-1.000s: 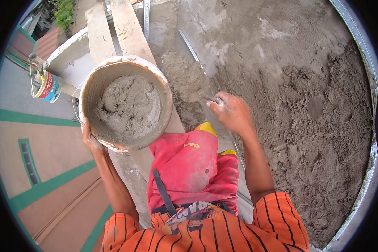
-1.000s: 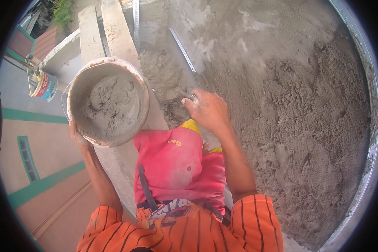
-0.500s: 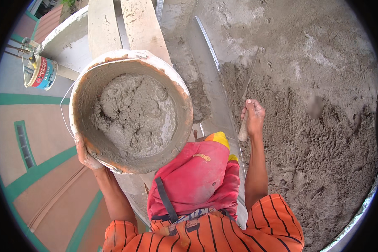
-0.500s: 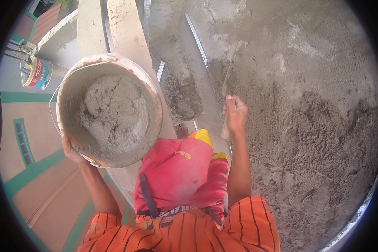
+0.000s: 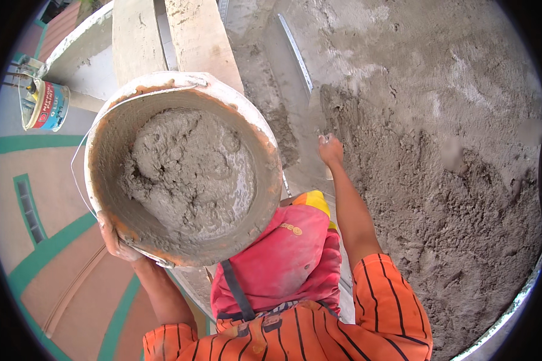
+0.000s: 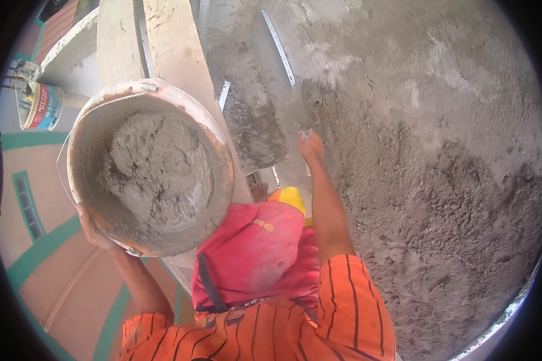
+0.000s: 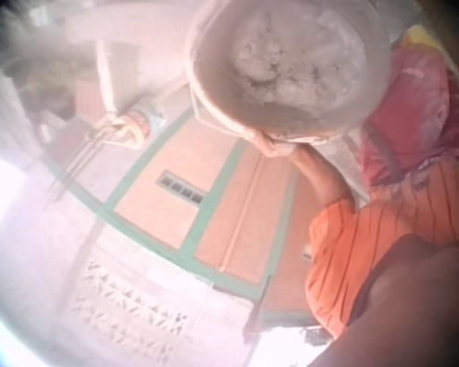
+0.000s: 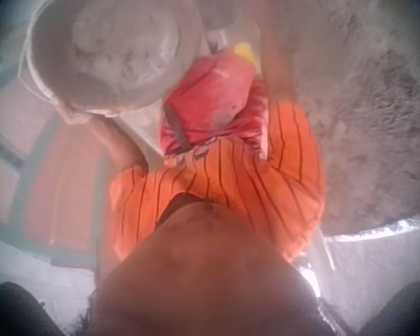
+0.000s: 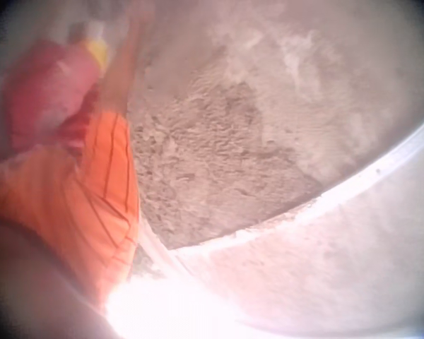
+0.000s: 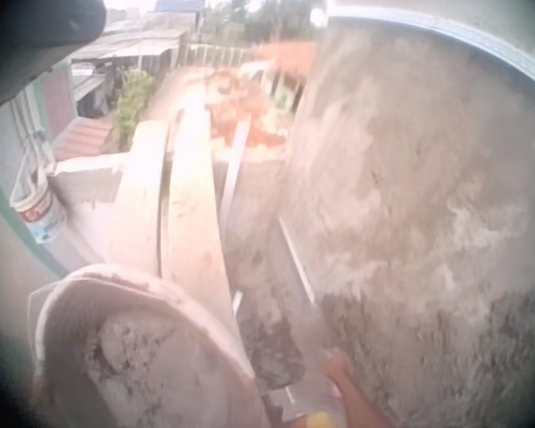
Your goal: The person scoops wet cement from a bucket using a trowel and applies it to a curved wall surface. They repeatedly transfer the cement and smooth it onto the wall while standing on wooden planks.
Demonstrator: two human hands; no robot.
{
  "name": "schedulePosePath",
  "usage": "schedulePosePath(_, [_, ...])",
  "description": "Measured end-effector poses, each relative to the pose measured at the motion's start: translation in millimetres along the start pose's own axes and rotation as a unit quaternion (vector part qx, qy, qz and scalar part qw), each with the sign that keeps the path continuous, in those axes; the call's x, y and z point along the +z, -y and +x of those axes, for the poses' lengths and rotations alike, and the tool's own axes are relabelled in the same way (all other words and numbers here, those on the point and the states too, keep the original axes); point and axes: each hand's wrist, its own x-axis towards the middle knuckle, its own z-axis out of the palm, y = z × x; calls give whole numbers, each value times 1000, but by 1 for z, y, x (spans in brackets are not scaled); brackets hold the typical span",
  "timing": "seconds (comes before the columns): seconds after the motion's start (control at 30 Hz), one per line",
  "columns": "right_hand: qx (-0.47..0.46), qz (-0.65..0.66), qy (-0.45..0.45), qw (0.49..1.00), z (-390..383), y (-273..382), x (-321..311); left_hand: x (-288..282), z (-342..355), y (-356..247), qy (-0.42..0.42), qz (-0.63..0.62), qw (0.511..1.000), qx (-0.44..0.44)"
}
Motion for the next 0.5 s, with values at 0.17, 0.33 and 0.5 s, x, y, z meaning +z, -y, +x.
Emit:
schedulePosePath(0.17, [24, 38, 6, 999, -43, 9, -74, 1, 0, -1, 0, -10, 1000, -10])
schedulePosePath(0.33, [9, 94, -66, 993, -73, 18, -117, 9, 3, -2, 25, -50, 998, -41])
schedulePosePath(0.5, [8, 109, -108, 988, -97, 7, -159, 10, 8, 2, 76, -74, 993, -51])
